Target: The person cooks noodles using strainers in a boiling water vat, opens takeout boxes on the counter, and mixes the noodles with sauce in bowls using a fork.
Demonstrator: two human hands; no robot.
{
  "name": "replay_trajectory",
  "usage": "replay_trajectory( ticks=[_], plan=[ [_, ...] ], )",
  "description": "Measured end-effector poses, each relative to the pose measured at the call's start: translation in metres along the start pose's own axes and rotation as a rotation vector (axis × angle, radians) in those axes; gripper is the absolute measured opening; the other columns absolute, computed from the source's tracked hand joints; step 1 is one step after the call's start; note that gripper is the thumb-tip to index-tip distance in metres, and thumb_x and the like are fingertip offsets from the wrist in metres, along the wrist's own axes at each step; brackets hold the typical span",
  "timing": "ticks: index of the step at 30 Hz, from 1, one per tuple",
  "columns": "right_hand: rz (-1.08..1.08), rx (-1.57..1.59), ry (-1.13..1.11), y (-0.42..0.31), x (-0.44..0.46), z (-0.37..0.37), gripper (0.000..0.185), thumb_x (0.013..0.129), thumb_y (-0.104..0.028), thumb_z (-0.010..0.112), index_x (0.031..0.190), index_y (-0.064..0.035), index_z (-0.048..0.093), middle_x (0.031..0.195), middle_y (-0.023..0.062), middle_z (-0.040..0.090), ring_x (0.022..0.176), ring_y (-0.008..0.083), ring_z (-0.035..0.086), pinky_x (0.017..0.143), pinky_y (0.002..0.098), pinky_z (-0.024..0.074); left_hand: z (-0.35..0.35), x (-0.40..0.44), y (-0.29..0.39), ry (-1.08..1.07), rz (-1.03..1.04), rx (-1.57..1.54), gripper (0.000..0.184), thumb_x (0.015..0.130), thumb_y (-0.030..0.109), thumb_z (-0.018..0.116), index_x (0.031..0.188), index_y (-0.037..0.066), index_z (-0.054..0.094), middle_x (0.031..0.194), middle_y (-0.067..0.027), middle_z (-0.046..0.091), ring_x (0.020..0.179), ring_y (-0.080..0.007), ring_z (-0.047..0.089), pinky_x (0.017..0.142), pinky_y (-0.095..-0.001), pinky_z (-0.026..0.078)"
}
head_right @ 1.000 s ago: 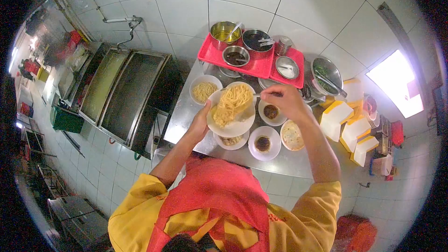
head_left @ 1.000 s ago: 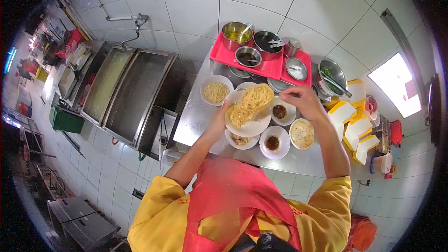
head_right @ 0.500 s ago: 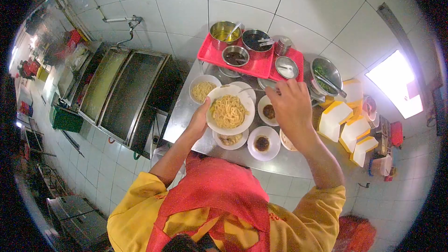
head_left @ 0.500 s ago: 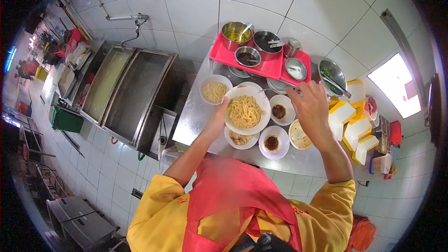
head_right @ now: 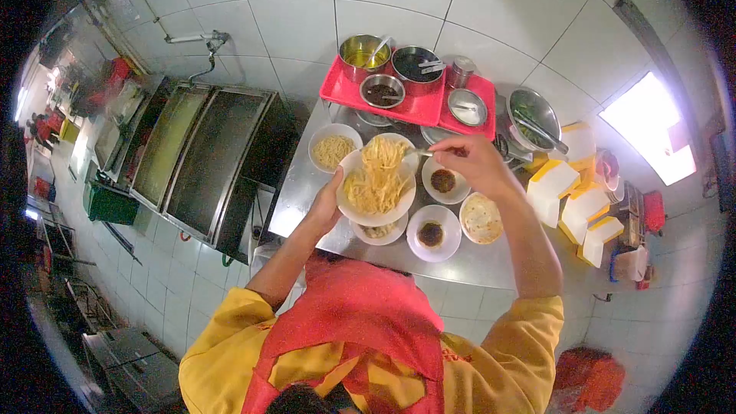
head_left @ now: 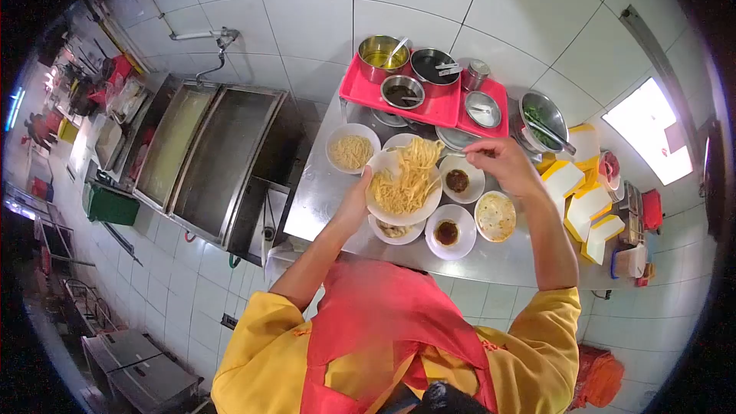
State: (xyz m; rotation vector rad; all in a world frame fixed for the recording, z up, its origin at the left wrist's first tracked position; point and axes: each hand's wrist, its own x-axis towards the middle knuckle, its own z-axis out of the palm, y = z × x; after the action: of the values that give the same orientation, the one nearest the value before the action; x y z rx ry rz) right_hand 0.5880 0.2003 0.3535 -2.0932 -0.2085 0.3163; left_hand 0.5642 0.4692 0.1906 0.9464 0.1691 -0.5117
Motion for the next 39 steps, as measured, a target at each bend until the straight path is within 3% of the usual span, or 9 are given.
replay_trajectory(
  ticks=[7, 9, 13, 16, 21, 24, 26, 32, 39],
  plan=[
    [-0.049, -0.041, 0.034, -0.019, -0.013, 0.005, 0.018, 0.082, -0.013, 0.067, 0.097, -0.0039, 0.070, 0.082, 0.0011, 0.064, 0.079, 0.0082, 0.056, 0.074, 0.0265, 0.0449, 0.011, 0.000, 0.004, -0.034, 0.015, 0.003, 0.061, 0.099, 0.050, 0.031, 0.137, 0.004, 0.040, 0.133, -0.0101, 0.051, 0.120, -0.0186, 0.051, 0.101, -0.0355, 0.041],
    [-0.531, -1.173, 0.265, -0.020, -0.020, 0.012, 0.013, 0.075, -0.011, 0.067, 0.088, -0.0081, 0.071, 0.080, 0.0026, 0.059, 0.082, 0.0151, 0.054, 0.076, 0.0322, 0.0428, 0.017, -0.004, 0.013, -0.019, 0.025, 0.000, 0.060, 0.099, 0.050, 0.031, 0.137, 0.004, 0.040, 0.133, -0.0098, 0.051, 0.120, -0.0184, 0.052, 0.101, -0.0349, 0.041],
    [-0.590, -1.198, 0.536, -0.043, -0.029, 0.012, 0.010, 0.073, -0.014, 0.063, 0.081, -0.0123, 0.069, 0.078, 0.0039, 0.057, 0.084, 0.0218, 0.054, 0.074, 0.0367, 0.0422, 0.016, -0.003, 0.015, 0.002, 0.110, 0.090, 0.061, 0.099, 0.050, 0.032, 0.134, 0.002, 0.043, 0.128, -0.0099, 0.055, 0.116, -0.0169, 0.054, 0.097, -0.0330, 0.044],
    [-0.352, -1.305, 0.118, 0.001, -0.013, 0.030, 0.011, 0.074, -0.014, 0.064, 0.083, -0.0096, 0.069, 0.073, 0.0057, 0.059, 0.077, 0.0248, 0.058, 0.068, 0.0402, 0.0442, 0.011, 0.005, 0.008, 0.000, 0.115, 0.121, 0.062, 0.099, 0.051, 0.033, 0.132, 0.000, 0.046, 0.125, -0.0101, 0.056, 0.113, -0.0165, 0.056, 0.094, -0.0320, 0.045],
    [-0.123, -0.282, -0.050, 0.065, 0.012, 0.049, 0.021, 0.080, -0.015, 0.065, 0.096, -0.0040, 0.070, 0.084, 0.0084, 0.069, 0.076, 0.0204, 0.064, 0.070, 0.0327, 0.0491, 0.007, 0.010, -0.001, -0.008, 0.105, 0.226, 0.063, 0.098, 0.052, 0.034, 0.131, 0.000, 0.048, 0.123, -0.0097, 0.057, 0.110, -0.0171, 0.057, 0.092, -0.0312, 0.046],
    [0.097, -0.033, -0.077, 0.059, 0.010, 0.026, 0.022, 0.083, -0.016, 0.064, 0.102, -0.0036, 0.069, 0.090, 0.0067, 0.070, 0.080, 0.0133, 0.063, 0.073, 0.0272, 0.0481, 0.002, 0.005, 0.004, 0.040, 0.016, 0.107, 0.063, 0.098, 0.053, 0.034, 0.132, 0.001, 0.046, 0.124, -0.0096, 0.057, 0.112, -0.0169, 0.056, 0.094, -0.0328, 0.045],
    [0.079, 0.023, -0.047, 0.047, 0.007, 0.015, 0.023, 0.084, -0.016, 0.065, 0.101, -0.0015, 0.068, 0.089, 0.0036, 0.068, 0.079, 0.0103, 0.061, 0.072, 0.0253, 0.0471, -0.001, 0.001, 0.007, 0.012, -0.015, 0.019, 0.061, 0.099, 0.049, 0.032, 0.139, 0.004, 0.037, 0.136, -0.0113, 0.048, 0.125, -0.0210, 0.047, 0.104, -0.0362, 0.038],
    [-0.042, 0.053, 0.115, -0.017, -0.011, -0.007, 0.021, 0.085, -0.015, 0.066, 0.101, -0.0012, 0.069, 0.087, -0.0002, 0.067, 0.081, 0.0047, 0.057, 0.074, 0.0229, 0.0454, -0.007, 0.012, -0.005, 0.001, 0.013, -0.003, 0.061, 0.098, 0.052, 0.034, 0.137, 0.006, 0.042, 0.134, -0.0090, 0.051, 0.122, -0.0175, 0.050, 0.101, -0.0356, 0.040],
    [-0.172, -0.225, 0.035, -0.001, -0.013, 0.014, 0.019, 0.083, -0.015, 0.066, 0.098, -0.0048, 0.070, 0.084, 0.0039, 0.067, 0.077, 0.0117, 0.058, 0.070, 0.0274, 0.0440, 0.013, 0.001, 0.010, -0.036, -0.009, -0.019, 0.062, 0.098, 0.053, 0.033, 0.136, 0.005, 0.042, 0.132, -0.0086, 0.052, 0.121, -0.0172, 0.050, 0.100, -0.0347, 0.041]
  ],
)
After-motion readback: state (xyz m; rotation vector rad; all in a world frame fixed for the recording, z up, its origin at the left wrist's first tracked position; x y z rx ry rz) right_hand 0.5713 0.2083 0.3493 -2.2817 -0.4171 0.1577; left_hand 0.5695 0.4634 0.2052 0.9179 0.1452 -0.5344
